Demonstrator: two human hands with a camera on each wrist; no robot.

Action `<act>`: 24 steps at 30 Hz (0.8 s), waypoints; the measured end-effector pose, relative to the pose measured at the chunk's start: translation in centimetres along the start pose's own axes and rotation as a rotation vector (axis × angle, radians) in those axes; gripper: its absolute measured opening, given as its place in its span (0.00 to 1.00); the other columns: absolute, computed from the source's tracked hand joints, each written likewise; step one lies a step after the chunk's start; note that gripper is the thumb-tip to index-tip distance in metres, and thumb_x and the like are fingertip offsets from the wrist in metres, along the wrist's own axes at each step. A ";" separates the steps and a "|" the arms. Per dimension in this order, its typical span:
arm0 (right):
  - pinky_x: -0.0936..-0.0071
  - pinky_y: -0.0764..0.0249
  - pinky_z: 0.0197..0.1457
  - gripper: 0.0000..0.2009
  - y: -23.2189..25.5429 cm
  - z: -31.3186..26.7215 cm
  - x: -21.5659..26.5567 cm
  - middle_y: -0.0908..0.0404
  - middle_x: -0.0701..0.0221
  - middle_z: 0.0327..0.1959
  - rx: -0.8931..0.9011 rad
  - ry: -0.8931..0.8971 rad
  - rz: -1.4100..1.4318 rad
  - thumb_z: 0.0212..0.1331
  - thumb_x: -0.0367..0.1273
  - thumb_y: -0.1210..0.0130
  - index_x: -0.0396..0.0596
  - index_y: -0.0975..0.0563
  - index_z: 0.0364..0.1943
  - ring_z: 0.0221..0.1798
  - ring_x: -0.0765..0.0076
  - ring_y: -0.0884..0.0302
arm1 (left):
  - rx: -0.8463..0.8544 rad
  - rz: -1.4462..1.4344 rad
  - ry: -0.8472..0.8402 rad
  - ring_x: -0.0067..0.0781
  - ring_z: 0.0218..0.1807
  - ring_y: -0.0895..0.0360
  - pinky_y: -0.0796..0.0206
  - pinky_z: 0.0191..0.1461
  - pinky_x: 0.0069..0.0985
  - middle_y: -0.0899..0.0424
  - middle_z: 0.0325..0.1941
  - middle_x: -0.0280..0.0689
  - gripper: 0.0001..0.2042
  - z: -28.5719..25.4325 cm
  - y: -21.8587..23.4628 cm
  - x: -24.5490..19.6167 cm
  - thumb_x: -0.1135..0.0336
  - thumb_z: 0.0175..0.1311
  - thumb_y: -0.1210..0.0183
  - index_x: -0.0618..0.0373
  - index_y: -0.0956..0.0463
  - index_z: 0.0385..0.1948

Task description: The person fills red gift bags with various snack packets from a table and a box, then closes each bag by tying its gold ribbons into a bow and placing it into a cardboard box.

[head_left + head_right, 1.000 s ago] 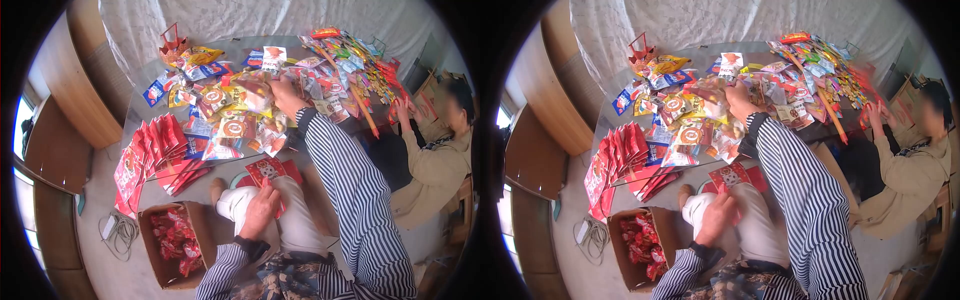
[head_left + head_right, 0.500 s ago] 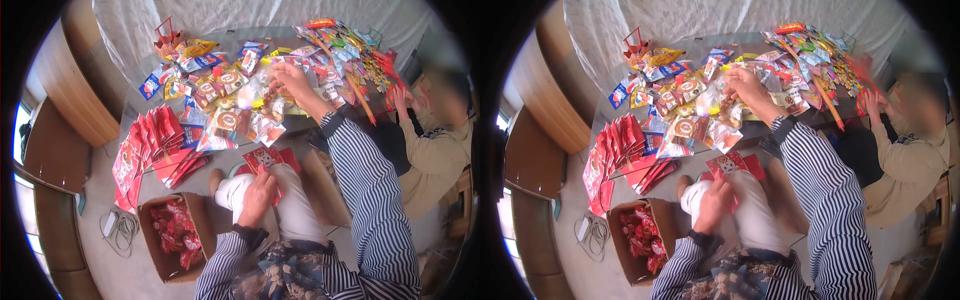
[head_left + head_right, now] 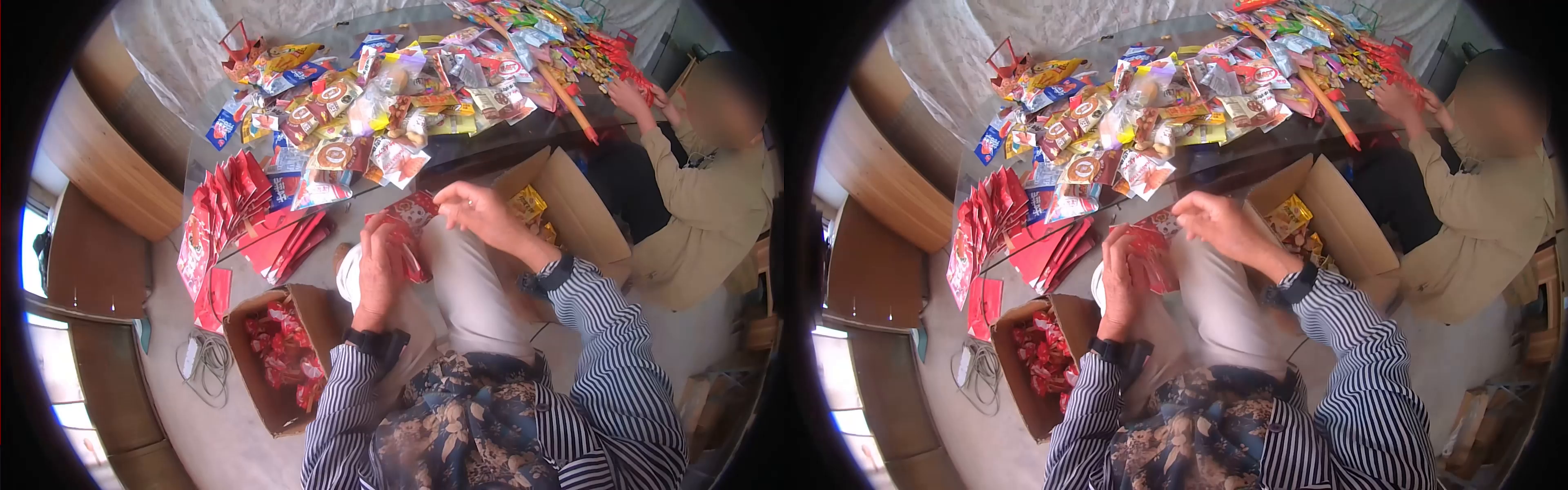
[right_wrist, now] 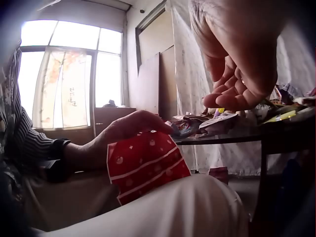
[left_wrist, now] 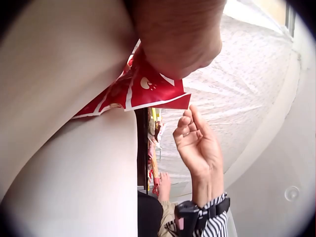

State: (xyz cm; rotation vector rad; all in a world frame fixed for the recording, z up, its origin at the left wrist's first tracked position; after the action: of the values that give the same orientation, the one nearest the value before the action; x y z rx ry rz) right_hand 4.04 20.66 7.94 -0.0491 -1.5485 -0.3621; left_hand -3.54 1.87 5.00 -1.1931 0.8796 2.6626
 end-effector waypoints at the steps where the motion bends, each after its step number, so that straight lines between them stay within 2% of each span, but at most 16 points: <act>1: 0.78 0.24 0.40 0.14 -1.0 -0.3 -0.2 0.18 0.70 0.40 0.017 0.066 0.003 0.66 0.36 0.41 0.40 0.22 0.49 0.37 0.77 0.21 | 0.013 -0.031 0.065 0.52 0.57 0.24 0.29 0.57 0.39 0.27 0.60 0.52 0.13 -0.2 0.2 0.2 0.81 0.64 0.54 0.62 0.29 0.49; 2: 0.75 0.24 0.41 0.16 -2.0 -0.6 -0.2 0.18 0.68 0.40 0.029 0.095 -0.073 0.64 0.37 0.39 0.40 0.22 0.49 0.38 0.74 0.20 | -0.029 0.052 -0.048 0.53 0.57 0.23 0.29 0.57 0.39 0.27 0.60 0.54 0.11 0.0 0.6 -0.5 0.80 0.64 0.55 0.63 0.29 0.46; 4: 0.70 0.23 0.43 0.19 -3.9 -1.0 0.0 0.17 0.63 0.41 0.054 0.154 -0.226 0.61 0.40 0.36 0.41 0.23 0.48 0.39 0.67 0.18 | -0.043 0.097 -0.153 0.54 0.58 0.24 0.29 0.58 0.39 0.27 0.60 0.55 0.10 0.0 0.9 -1.4 0.79 0.65 0.54 0.62 0.29 0.45; 7: 0.63 0.23 0.43 0.19 -5.9 -1.2 0.7 0.18 0.60 0.40 0.044 0.276 -0.386 0.56 0.41 0.34 0.42 0.22 0.44 0.38 0.56 0.17 | -0.008 0.123 -0.242 0.56 0.60 0.26 0.30 0.59 0.40 0.27 0.61 0.55 0.08 -0.5 1.3 -2.5 0.79 0.65 0.51 0.62 0.29 0.44; 8: 0.59 0.24 0.42 0.14 -6.4 -1.1 0.3 0.18 0.60 0.39 0.029 0.250 -0.432 0.54 0.38 0.37 0.43 0.23 0.37 0.39 0.49 0.19 | 0.012 0.124 -0.261 0.56 0.60 0.26 0.30 0.59 0.41 0.27 0.61 0.55 0.08 -0.7 1.5 -2.8 0.79 0.65 0.49 0.62 0.29 0.43; 11: 0.61 0.25 0.40 0.10 -6.1 -1.0 0.0 0.19 0.59 0.34 -0.040 0.216 -0.528 0.54 0.32 0.36 0.43 0.23 0.34 0.38 0.51 0.18 | 0.029 0.070 -0.127 0.56 0.62 0.27 0.30 0.60 0.41 0.27 0.62 0.53 0.10 -1.9 2.3 -2.7 0.81 0.61 0.45 0.61 0.28 0.42; 12: 0.60 0.26 0.39 0.07 -5.5 -1.3 0.4 0.20 0.60 0.32 -0.094 0.213 -0.499 0.55 0.30 0.39 0.43 0.24 0.32 0.37 0.51 0.19 | 0.044 0.108 -0.142 0.55 0.62 0.27 0.30 0.60 0.41 0.27 0.62 0.52 0.11 -2.2 2.7 -3.1 0.82 0.59 0.44 0.61 0.28 0.43; 16: 0.60 0.26 0.38 0.04 -3.9 -2.4 1.5 0.20 0.60 0.32 -0.203 0.257 -0.524 0.55 0.26 0.43 0.43 0.25 0.33 0.36 0.50 0.21 | 0.148 0.272 -0.213 0.52 0.59 0.25 0.29 0.58 0.39 0.28 0.62 0.50 0.17 -3.7 4.2 -4.3 0.85 0.54 0.43 0.59 0.25 0.45; 20: 0.55 0.26 0.39 0.05 -3.6 -3.2 1.8 0.20 0.61 0.34 -0.241 0.309 -0.521 0.54 0.29 0.43 0.45 0.25 0.34 0.37 0.46 0.20 | 0.248 0.269 -0.262 0.46 0.53 0.22 0.25 0.52 0.35 0.28 0.61 0.48 0.20 -5.2 4.5 -4.9 0.87 0.51 0.43 0.58 0.23 0.48; 24: 0.56 0.25 0.39 0.05 -4.4 -4.2 2.2 0.20 0.61 0.33 -0.215 0.373 -0.469 0.55 0.28 0.43 0.45 0.26 0.35 0.37 0.47 0.20 | 0.172 0.289 -0.325 0.42 0.45 0.21 0.24 0.44 0.33 0.25 0.53 0.43 0.21 -5.8 5.0 -5.5 0.84 0.48 0.41 0.59 0.22 0.47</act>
State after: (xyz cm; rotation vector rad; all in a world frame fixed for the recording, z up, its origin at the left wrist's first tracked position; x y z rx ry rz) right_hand 6.90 15.01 9.07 0.2076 -1.1349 -0.8589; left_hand 2.49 -4.63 8.19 -0.6106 1.2659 2.8078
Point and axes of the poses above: each hand's wrist, its own z-axis towards the middle knuckle, its own y-axis out of the back of the hand, x = y × z, the point moved 6 cm from there along z, towards the middle knuckle
